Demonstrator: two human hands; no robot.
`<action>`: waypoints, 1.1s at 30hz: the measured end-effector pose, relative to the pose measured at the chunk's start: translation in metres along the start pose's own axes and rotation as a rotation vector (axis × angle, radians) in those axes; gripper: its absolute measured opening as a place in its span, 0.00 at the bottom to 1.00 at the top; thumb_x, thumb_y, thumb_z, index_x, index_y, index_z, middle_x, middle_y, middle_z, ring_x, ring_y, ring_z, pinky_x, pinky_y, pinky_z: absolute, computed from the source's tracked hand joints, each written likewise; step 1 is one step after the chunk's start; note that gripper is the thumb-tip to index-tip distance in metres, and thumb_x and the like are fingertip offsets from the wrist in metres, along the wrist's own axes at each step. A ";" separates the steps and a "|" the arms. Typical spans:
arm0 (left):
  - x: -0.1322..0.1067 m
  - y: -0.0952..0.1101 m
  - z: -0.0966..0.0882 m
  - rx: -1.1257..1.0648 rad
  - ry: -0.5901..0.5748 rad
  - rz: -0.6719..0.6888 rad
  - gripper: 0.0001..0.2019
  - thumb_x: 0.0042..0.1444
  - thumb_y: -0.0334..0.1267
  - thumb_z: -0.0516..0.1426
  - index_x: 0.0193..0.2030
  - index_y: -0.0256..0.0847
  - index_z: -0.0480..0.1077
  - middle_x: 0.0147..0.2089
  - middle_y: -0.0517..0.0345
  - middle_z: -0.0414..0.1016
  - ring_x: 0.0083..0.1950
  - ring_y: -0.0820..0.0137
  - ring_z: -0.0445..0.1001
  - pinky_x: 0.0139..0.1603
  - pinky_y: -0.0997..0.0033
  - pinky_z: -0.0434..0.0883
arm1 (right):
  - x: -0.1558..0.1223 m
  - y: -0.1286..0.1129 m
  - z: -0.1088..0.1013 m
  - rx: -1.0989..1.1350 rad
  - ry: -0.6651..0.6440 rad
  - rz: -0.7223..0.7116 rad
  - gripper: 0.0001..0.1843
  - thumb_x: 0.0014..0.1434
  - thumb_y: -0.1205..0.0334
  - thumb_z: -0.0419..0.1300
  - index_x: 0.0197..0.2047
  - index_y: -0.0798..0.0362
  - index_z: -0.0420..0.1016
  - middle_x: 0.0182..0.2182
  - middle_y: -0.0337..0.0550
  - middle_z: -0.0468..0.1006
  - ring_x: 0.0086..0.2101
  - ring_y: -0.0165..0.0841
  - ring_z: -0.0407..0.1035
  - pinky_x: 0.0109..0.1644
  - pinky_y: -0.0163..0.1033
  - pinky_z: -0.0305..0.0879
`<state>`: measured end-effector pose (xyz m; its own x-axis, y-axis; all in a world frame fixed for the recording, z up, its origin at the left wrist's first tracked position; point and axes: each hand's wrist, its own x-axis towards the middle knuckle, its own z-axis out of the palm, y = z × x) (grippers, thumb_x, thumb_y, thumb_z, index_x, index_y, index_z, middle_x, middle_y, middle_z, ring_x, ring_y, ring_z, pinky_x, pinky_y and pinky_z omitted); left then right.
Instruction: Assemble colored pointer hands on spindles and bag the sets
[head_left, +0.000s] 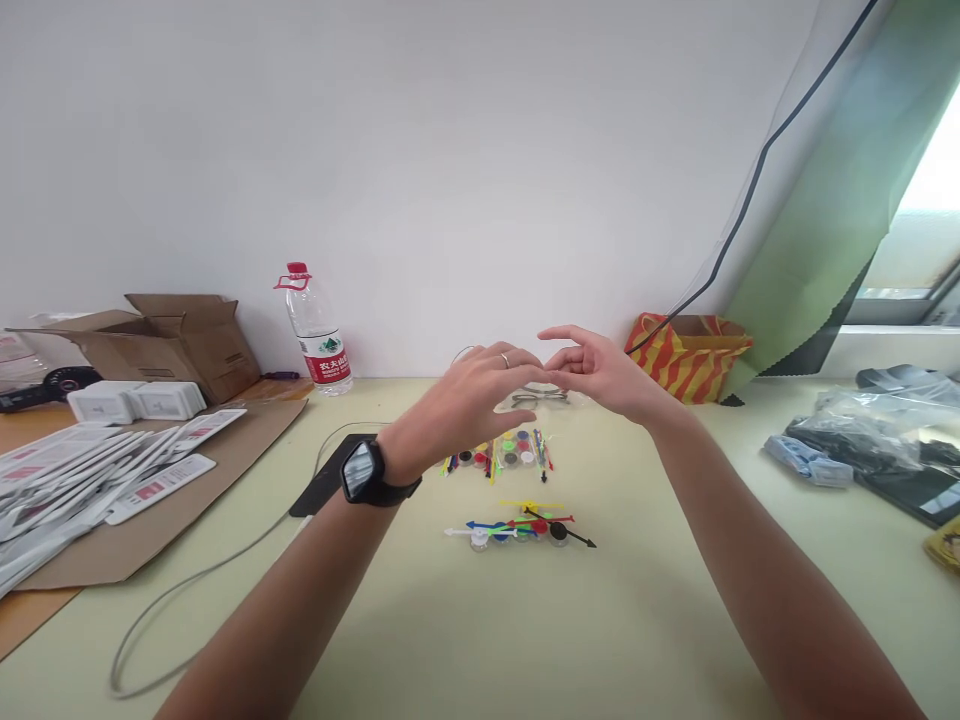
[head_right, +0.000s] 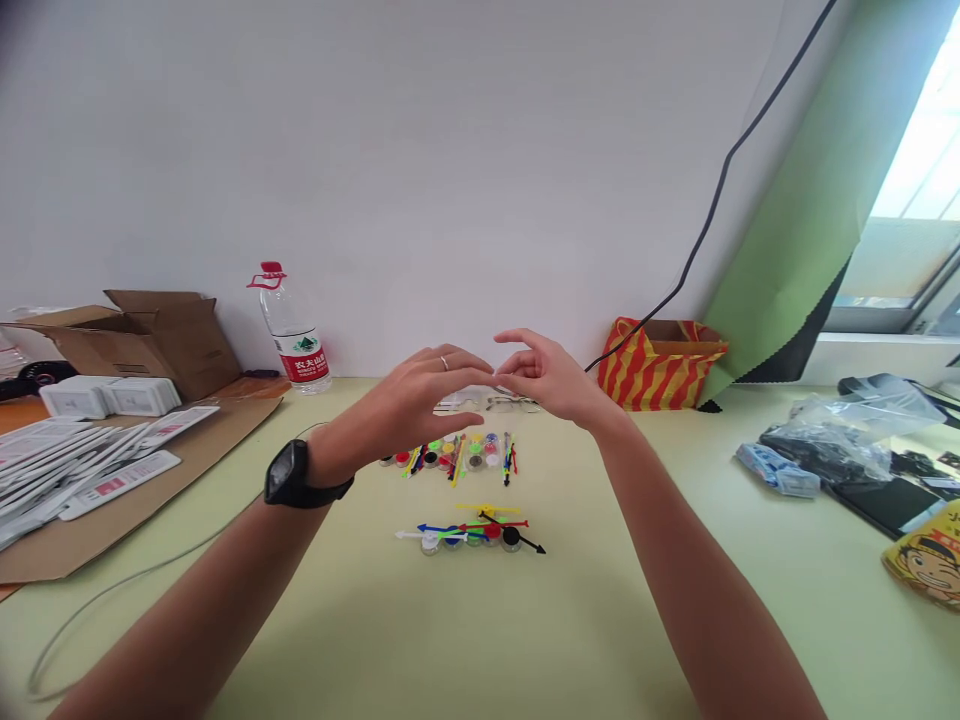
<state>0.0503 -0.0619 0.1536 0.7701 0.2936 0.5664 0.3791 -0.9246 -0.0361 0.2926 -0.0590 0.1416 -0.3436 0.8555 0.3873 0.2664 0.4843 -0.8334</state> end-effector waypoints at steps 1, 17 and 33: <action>0.001 0.003 0.001 0.016 -0.020 0.009 0.18 0.63 0.35 0.63 0.59 0.49 0.72 0.58 0.53 0.76 0.60 0.57 0.72 0.60 0.55 0.67 | -0.001 -0.004 0.001 0.010 -0.029 0.000 0.31 0.60 0.55 0.68 0.65 0.46 0.67 0.38 0.44 0.83 0.39 0.37 0.75 0.44 0.44 0.71; 0.003 -0.002 0.013 0.068 0.010 0.009 0.05 0.66 0.33 0.59 0.40 0.43 0.77 0.43 0.53 0.76 0.49 0.61 0.71 0.50 0.60 0.70 | -0.001 -0.004 0.003 0.146 -0.137 -0.033 0.33 0.65 0.51 0.65 0.69 0.44 0.64 0.52 0.49 0.80 0.52 0.42 0.73 0.59 0.52 0.68; 0.003 -0.008 0.006 -0.498 0.214 -0.279 0.08 0.69 0.42 0.58 0.41 0.42 0.66 0.38 0.54 0.82 0.42 0.66 0.82 0.43 0.67 0.76 | 0.008 0.051 0.009 0.545 -0.801 0.024 0.54 0.59 0.28 0.58 0.78 0.43 0.42 0.63 0.56 0.71 0.57 0.50 0.70 0.64 0.61 0.58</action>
<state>0.0528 -0.0516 0.1508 0.5365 0.5338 0.6536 0.2270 -0.8372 0.4975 0.2954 -0.0295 0.0990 -0.9088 0.3883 0.1526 -0.1035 0.1445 -0.9841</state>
